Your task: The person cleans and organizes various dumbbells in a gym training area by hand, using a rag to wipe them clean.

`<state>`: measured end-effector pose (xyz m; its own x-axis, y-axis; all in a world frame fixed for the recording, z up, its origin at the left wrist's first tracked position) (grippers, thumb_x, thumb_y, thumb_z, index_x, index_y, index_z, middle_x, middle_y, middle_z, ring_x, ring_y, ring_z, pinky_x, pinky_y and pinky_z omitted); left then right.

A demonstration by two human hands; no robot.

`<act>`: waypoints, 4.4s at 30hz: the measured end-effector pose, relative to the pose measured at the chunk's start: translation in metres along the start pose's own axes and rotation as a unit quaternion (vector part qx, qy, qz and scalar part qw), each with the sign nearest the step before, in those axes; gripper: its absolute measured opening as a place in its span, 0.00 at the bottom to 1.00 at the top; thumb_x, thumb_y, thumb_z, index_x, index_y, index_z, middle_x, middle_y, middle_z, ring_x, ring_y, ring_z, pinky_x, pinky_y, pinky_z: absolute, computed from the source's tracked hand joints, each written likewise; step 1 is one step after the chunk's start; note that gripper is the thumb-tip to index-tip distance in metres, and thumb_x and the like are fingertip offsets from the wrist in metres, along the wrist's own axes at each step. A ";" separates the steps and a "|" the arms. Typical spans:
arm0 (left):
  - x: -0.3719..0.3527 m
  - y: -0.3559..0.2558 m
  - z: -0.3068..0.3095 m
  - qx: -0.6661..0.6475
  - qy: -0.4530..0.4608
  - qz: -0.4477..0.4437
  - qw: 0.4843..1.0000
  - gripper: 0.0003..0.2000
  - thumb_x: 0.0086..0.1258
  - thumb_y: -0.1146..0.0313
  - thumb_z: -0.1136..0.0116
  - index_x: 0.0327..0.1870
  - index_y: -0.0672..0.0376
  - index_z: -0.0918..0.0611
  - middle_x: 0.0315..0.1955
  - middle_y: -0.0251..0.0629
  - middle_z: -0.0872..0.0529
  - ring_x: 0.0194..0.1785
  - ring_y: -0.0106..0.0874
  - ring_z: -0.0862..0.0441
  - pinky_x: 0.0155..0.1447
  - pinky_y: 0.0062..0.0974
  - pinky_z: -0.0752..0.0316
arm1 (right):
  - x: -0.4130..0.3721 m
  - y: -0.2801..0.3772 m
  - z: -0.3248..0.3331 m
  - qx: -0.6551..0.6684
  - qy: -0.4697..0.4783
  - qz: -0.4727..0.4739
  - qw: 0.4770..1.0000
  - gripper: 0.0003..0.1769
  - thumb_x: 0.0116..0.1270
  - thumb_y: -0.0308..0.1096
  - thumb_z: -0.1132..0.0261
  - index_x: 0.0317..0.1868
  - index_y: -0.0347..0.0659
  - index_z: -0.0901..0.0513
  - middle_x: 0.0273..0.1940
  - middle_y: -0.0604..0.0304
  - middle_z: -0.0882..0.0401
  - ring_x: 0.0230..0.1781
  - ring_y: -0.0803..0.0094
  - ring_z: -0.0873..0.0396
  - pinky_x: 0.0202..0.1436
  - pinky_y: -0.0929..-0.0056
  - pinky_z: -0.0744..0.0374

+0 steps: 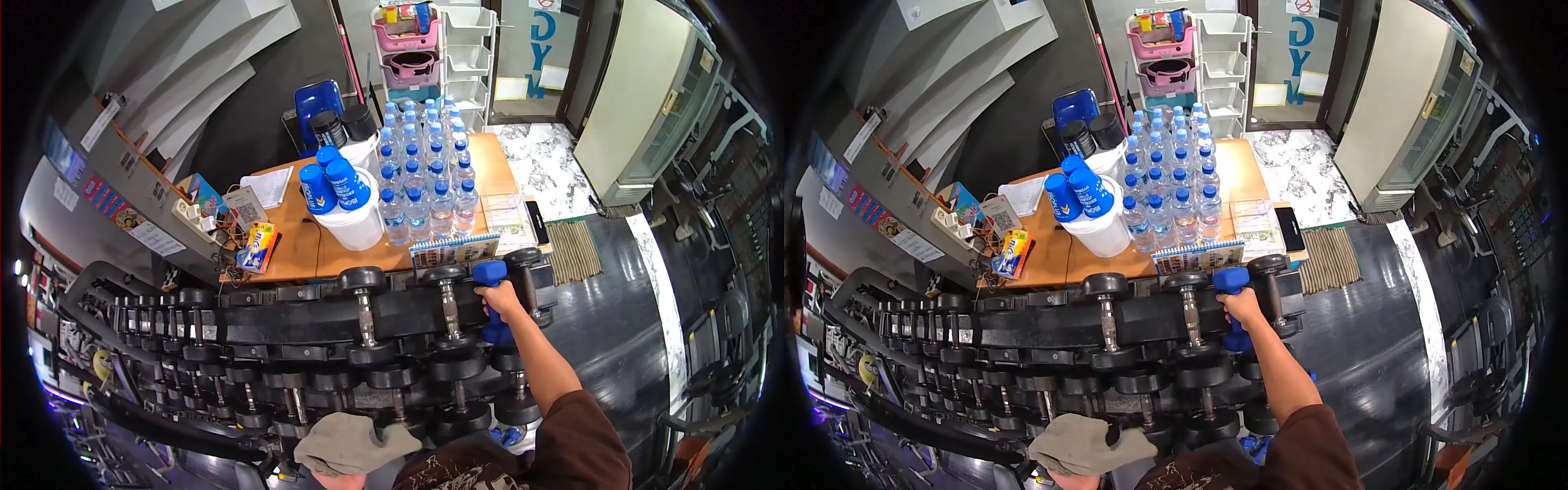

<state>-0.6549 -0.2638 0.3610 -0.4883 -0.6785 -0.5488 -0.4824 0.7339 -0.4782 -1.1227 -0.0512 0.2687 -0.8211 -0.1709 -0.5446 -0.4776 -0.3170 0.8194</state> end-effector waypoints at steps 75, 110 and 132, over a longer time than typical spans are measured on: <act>-0.431 0.130 0.410 0.180 0.130 0.285 0.932 0.19 0.70 0.58 0.48 0.58 0.56 0.21 0.49 0.39 0.14 0.53 0.37 0.15 0.54 0.40 0.17 | -0.712 -0.357 0.194 -0.175 0.164 0.238 0.941 0.23 0.74 0.45 0.38 0.58 0.36 0.21 0.53 0.46 0.19 0.50 0.58 0.18 0.55 0.63 0.21; -0.393 0.543 0.466 0.359 0.027 0.243 0.901 0.17 0.72 0.69 0.48 0.61 0.58 0.25 0.52 0.37 0.17 0.55 0.32 0.18 0.59 0.32 0.22 | -0.436 -0.813 0.399 -0.344 0.167 -0.039 0.923 0.16 0.67 0.43 0.39 0.43 0.37 0.17 0.41 0.42 0.14 0.46 0.47 0.16 0.52 0.56 0.20; -0.347 0.771 0.693 0.321 -0.230 0.308 0.866 0.24 0.70 0.77 0.48 0.69 0.63 0.31 0.58 0.43 0.21 0.60 0.36 0.21 0.64 0.35 0.25 | -0.095 -1.160 0.424 -0.347 0.039 -0.080 0.934 0.37 0.57 0.44 0.27 0.61 0.32 0.30 0.57 0.34 0.24 0.61 0.41 0.25 0.66 0.53 0.27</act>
<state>-0.3534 0.5595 -0.2926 -0.0977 -0.1758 -0.9796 0.3418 0.9185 -0.1989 -0.6229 0.7287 -0.5546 -0.7184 -0.1292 -0.6836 -0.2524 -0.8672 0.4292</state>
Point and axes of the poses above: each hand's wrist, its own x-axis towards the middle knuckle, its own z-axis out of the back of the hand, y = z × x, the point moved 5 cm from there along x, towards the middle knuckle
